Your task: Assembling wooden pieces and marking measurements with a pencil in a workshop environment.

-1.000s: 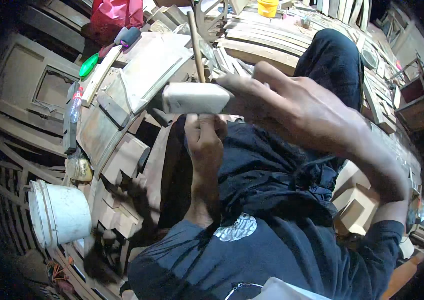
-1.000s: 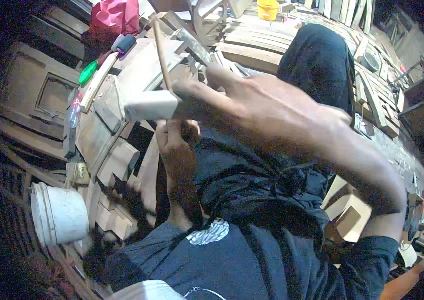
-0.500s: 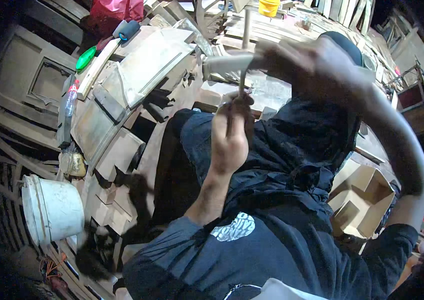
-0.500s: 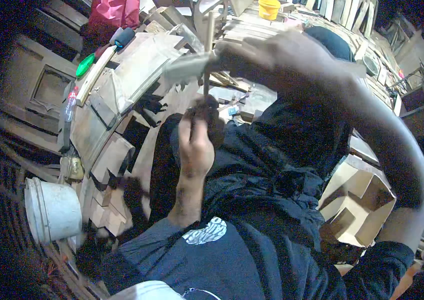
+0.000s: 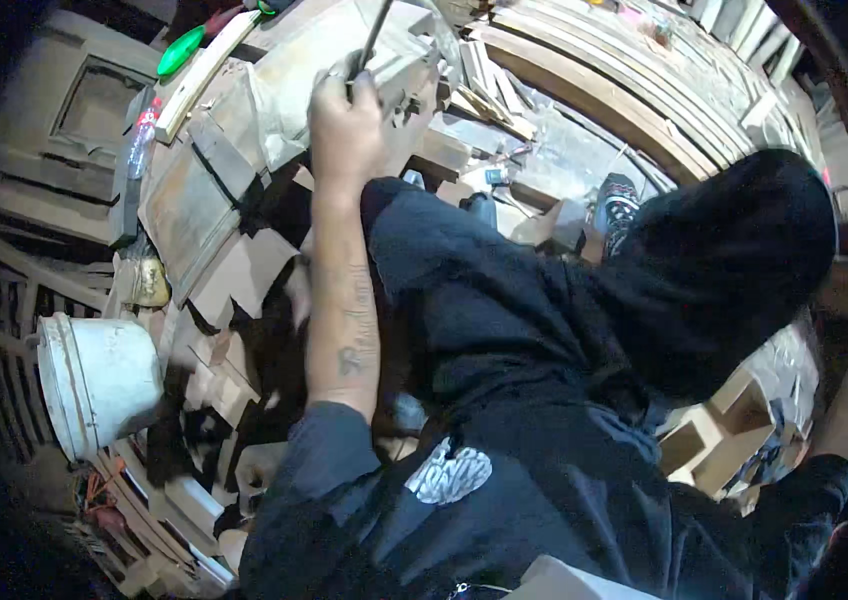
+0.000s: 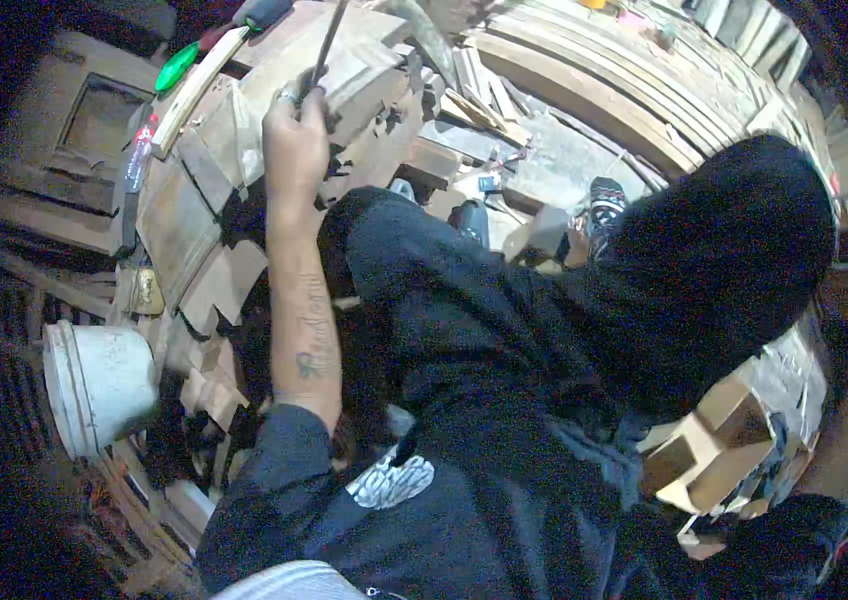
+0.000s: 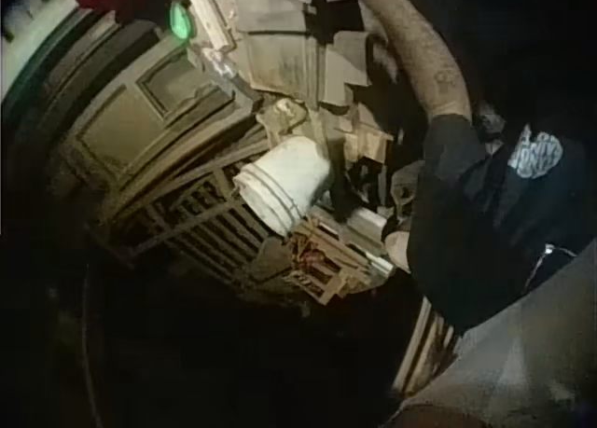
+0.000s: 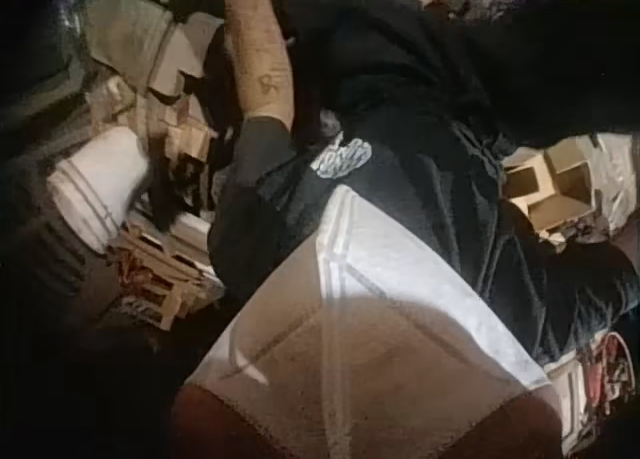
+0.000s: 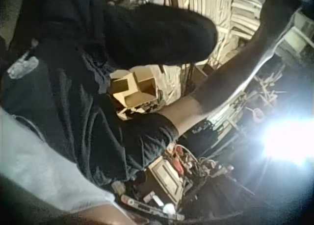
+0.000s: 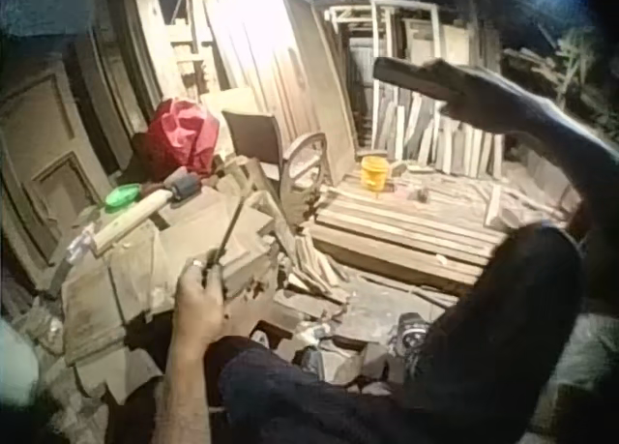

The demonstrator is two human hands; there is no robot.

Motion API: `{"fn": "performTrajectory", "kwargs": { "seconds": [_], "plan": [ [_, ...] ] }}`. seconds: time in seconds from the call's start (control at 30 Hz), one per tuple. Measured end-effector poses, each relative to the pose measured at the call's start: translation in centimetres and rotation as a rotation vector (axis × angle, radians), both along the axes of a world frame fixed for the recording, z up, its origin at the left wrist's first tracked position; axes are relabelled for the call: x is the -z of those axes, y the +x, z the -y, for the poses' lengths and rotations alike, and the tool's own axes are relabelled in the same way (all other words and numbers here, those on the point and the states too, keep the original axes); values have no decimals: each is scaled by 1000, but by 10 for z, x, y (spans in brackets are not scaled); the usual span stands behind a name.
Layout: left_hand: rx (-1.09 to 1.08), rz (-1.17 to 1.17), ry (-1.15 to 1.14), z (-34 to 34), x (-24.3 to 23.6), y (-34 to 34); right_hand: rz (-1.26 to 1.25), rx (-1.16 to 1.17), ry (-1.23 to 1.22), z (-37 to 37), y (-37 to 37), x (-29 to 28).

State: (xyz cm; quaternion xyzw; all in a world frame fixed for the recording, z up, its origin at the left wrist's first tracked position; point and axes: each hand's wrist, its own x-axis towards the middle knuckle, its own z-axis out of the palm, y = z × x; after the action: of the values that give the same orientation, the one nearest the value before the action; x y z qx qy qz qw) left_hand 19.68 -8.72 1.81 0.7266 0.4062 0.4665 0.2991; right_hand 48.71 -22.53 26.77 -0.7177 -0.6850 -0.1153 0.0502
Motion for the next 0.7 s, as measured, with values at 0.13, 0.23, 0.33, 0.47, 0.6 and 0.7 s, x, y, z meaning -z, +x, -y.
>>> {"fn": "performTrajectory", "kwargs": {
  "seconds": [0.13, 0.23, 0.33, 0.47, 0.6, 0.7],
  "plan": [
    [-115, -318, 178, -45, 6, -39, -92, -46, -95, -32, 4, 6],
    [-153, -433, 149, -57, 7, -55, -158, -90, -154, -60, 8, 11],
    [-117, -213, 142, -53, 6, -25, -196, -47, -207, -61, 22, 6],
    [-225, -183, 86, -56, 22, -29, -287, -93, -259, -86, 33, 23],
    [-231, -344, 108, -48, 25, -24, -400, -135, -324, -107, 32, 50],
    [-199, -467, 99, -56, 33, -10, -378, -322, 39, -134, 51, 149]
  ]
}}
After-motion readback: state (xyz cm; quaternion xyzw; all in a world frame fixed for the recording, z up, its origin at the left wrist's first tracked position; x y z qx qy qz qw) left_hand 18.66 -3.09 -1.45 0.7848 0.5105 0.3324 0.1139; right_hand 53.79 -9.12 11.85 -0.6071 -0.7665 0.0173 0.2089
